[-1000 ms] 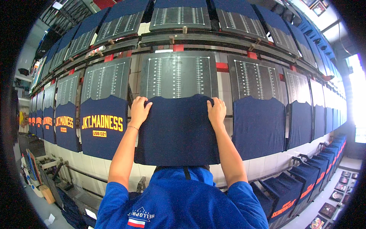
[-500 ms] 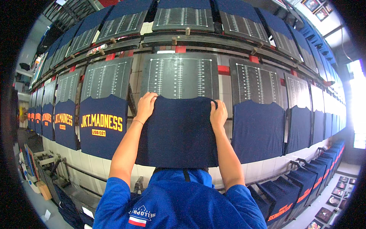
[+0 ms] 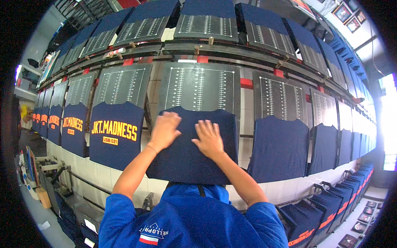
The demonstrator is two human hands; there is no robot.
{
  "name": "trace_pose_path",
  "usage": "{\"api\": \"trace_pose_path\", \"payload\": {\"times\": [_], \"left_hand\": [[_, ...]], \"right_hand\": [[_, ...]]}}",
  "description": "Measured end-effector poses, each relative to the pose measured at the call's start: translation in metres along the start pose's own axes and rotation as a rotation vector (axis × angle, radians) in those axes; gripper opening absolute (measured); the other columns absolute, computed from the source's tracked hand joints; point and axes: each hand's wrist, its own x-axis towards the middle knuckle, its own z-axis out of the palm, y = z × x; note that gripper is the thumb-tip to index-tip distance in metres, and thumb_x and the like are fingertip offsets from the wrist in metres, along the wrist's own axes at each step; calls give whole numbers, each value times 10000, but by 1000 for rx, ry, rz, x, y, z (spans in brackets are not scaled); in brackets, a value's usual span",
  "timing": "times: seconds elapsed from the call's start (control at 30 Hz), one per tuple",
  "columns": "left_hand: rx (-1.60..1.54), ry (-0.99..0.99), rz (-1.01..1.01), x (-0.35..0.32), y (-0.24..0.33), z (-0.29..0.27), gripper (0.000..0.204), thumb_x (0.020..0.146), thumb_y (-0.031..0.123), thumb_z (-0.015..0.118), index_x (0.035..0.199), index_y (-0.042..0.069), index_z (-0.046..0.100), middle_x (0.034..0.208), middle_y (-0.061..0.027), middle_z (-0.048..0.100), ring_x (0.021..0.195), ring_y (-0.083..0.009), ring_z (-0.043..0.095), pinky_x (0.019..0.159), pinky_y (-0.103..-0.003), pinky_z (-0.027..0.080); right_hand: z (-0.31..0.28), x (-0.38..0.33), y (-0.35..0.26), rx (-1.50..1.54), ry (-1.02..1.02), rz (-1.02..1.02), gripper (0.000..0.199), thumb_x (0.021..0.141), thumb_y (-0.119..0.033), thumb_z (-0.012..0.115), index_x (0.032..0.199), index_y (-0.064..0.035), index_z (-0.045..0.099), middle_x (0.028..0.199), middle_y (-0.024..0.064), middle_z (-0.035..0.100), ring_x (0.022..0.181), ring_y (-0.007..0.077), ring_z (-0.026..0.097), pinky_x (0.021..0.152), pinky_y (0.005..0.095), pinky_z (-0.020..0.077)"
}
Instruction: The person picks up t-shirts and places them onto printing platens, smoothing the fabric by hand and aligning the collars with the edges of the platens.
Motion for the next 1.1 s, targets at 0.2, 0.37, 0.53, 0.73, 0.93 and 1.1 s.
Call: {"api": "trace_pose_path", "payload": {"times": [0.2,0.37,0.53,0.73,0.93,1.1], "left_hand": [[218,360,-612,-127,-48,11,643,998,340,531,1450,-92,384,1539,-304,326,1448,-498,252,1192,-570,198],[-13,241,-612,-159,4,44,640,973,330,566,1450,-64,401,1578,-294,259,1460,-505,223,1173,-609,203],[98,235,-741,-239,-93,9,632,972,337,573,1476,-2,401,1579,-276,282,1460,-493,237,1170,-614,201],[-169,459,-915,-370,-306,-18,549,1020,278,534,1438,-62,430,1484,-281,438,1398,-399,405,1171,-448,304],[-1589,409,-1067,-469,-432,18,870,1016,663,310,1534,-36,300,1566,-168,370,1456,-245,338,1205,-354,224],[-1397,-176,-750,-514,-404,-23,508,1023,354,563,1302,-69,598,1292,-110,643,1196,-179,570,1085,-329,394]], "right_hand": [[-12,-25,98,-294,167,790,793,976,-441,544,1474,126,304,1563,312,286,1462,462,258,1187,576,189],[27,60,-70,-33,-46,308,822,954,-541,527,1500,45,343,1591,230,297,1488,395,240,1200,556,183],[5,80,-94,11,-225,-20,741,955,-537,524,1467,-14,410,1541,156,402,1452,352,324,1174,560,236],[-38,-37,88,-539,149,854,715,1038,-496,398,1458,83,383,1522,279,384,1433,465,321,1158,590,260],[4,38,-165,105,302,666,424,1026,-302,496,1284,23,586,1279,253,605,1219,406,564,1035,463,452],[84,92,-465,753,-723,85,368,962,-363,554,1108,-66,714,1097,174,701,1051,320,674,937,423,519]]}}
